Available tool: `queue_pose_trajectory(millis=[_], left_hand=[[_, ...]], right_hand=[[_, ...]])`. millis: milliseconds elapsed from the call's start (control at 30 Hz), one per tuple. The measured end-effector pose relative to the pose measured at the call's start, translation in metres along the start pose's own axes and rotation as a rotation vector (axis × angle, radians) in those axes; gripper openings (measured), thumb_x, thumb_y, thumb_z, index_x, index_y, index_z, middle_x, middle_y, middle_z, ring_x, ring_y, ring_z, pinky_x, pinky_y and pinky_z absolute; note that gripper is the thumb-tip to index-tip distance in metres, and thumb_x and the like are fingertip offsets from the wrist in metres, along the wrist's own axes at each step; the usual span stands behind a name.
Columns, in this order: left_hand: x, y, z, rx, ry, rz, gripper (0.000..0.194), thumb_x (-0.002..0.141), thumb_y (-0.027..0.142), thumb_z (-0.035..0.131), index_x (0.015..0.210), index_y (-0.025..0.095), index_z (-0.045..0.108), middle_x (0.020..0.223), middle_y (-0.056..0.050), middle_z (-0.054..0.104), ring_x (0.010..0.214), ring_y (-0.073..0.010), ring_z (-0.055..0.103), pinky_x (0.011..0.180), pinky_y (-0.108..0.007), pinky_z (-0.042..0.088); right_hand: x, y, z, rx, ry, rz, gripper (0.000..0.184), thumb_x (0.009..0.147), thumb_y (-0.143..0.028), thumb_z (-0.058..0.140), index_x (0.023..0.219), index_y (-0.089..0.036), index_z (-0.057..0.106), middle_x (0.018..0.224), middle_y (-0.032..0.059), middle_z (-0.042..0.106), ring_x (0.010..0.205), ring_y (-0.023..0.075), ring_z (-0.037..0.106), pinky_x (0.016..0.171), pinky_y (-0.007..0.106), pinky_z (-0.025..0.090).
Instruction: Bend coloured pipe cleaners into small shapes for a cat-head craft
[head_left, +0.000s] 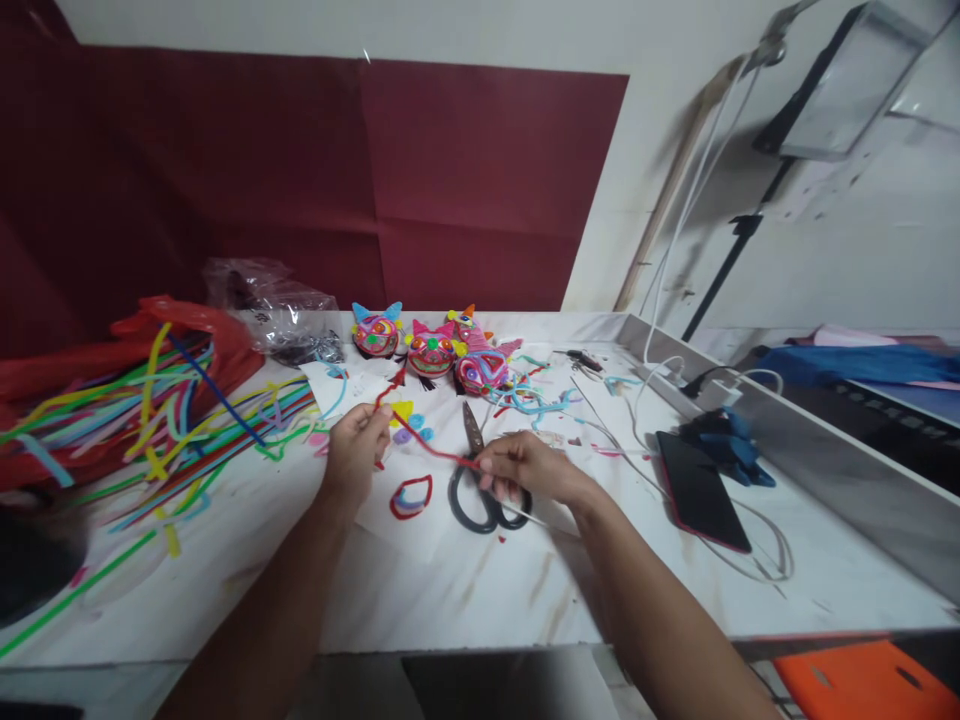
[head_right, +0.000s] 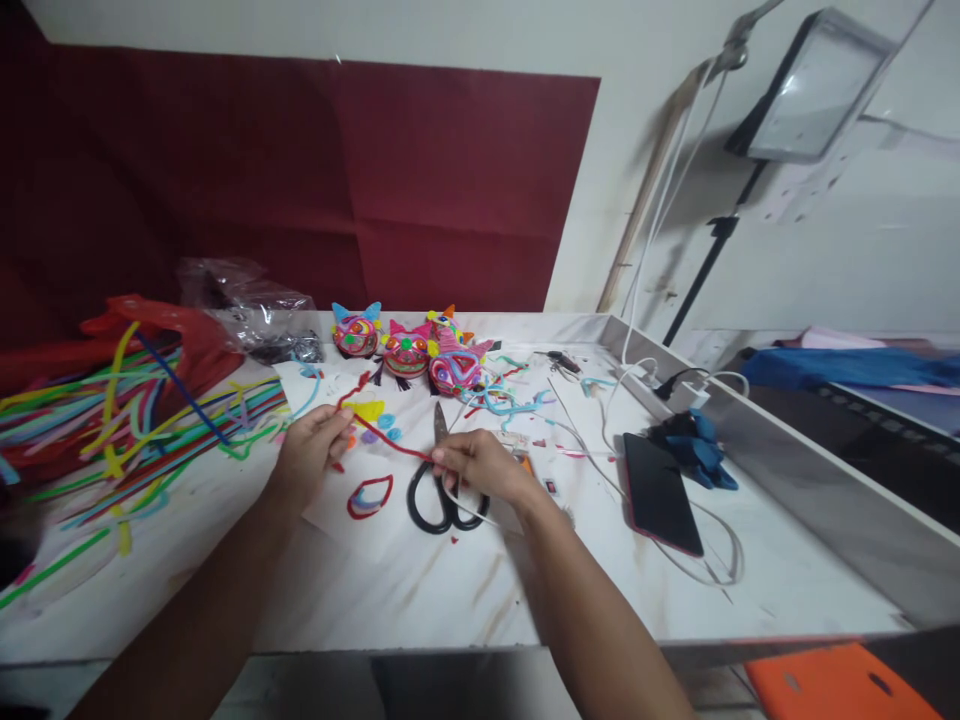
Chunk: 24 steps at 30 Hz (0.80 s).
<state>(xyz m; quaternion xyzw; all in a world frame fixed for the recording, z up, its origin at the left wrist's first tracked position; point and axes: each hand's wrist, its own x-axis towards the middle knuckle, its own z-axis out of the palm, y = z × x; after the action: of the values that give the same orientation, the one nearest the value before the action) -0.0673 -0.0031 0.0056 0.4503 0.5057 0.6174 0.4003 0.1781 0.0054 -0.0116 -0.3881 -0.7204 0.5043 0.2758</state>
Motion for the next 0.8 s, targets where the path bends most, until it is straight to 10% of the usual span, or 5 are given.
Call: queue_pose_trajectory(millis=[167, 267, 467, 800], left_hand=[[-0.008, -0.005, 0.008, 0.092, -0.278, -0.07, 0.038, 0.069, 0.046, 0.071, 0.063, 0.02, 0.044, 0.049, 0.008, 0.036, 0.041, -0.0047, 0.027, 0.042, -0.023, 0.015], [-0.017, -0.007, 0.013, 0.139, -0.492, -0.114, 0.037, 0.067, 0.047, 0.072, 0.063, 0.019, 0.048, 0.049, 0.009, 0.037, 0.042, -0.0052, 0.03, 0.043, -0.022, 0.019], [-0.023, -0.011, 0.014, 0.158, -0.651, -0.12, 0.032, 0.07, 0.045, 0.069, 0.068, 0.018, 0.053, 0.051, 0.008, 0.042, 0.046, -0.006, 0.033, 0.046, -0.022, 0.023], [-0.015, -0.022, 0.014, 0.236, -0.583, -0.153, 0.025, 0.073, 0.042, 0.066, 0.072, 0.019, 0.058, 0.049, 0.004, 0.049, 0.042, -0.0078, 0.033, 0.044, -0.023, 0.021]], right_hand=[[0.007, -0.004, 0.006, -0.35, 0.513, -0.453, 0.024, 0.09, -0.029, 0.056, 0.108, -0.023, 0.07, 0.112, 0.0086, 0.072, 0.096, 0.0227, 0.068, 0.082, 0.037, 0.055], [0.01, -0.013, 0.016, -0.564, 0.561, -0.659, 0.031, 0.092, -0.022, 0.054, 0.121, -0.027, 0.065, 0.13, 0.0106, 0.064, 0.119, 0.0255, 0.059, 0.1, 0.045, 0.047], [0.011, -0.013, 0.023, -0.685, 0.433, -0.548, 0.024, 0.093, -0.014, 0.051, 0.104, -0.018, 0.072, 0.088, 0.0101, 0.074, 0.078, 0.0214, 0.069, 0.07, 0.031, 0.052], [0.007, -0.022, 0.015, -0.762, 0.341, -0.247, 0.024, 0.089, -0.013, 0.051, 0.098, -0.017, 0.074, 0.091, 0.011, 0.074, 0.081, 0.0234, 0.067, 0.073, 0.033, 0.047]])
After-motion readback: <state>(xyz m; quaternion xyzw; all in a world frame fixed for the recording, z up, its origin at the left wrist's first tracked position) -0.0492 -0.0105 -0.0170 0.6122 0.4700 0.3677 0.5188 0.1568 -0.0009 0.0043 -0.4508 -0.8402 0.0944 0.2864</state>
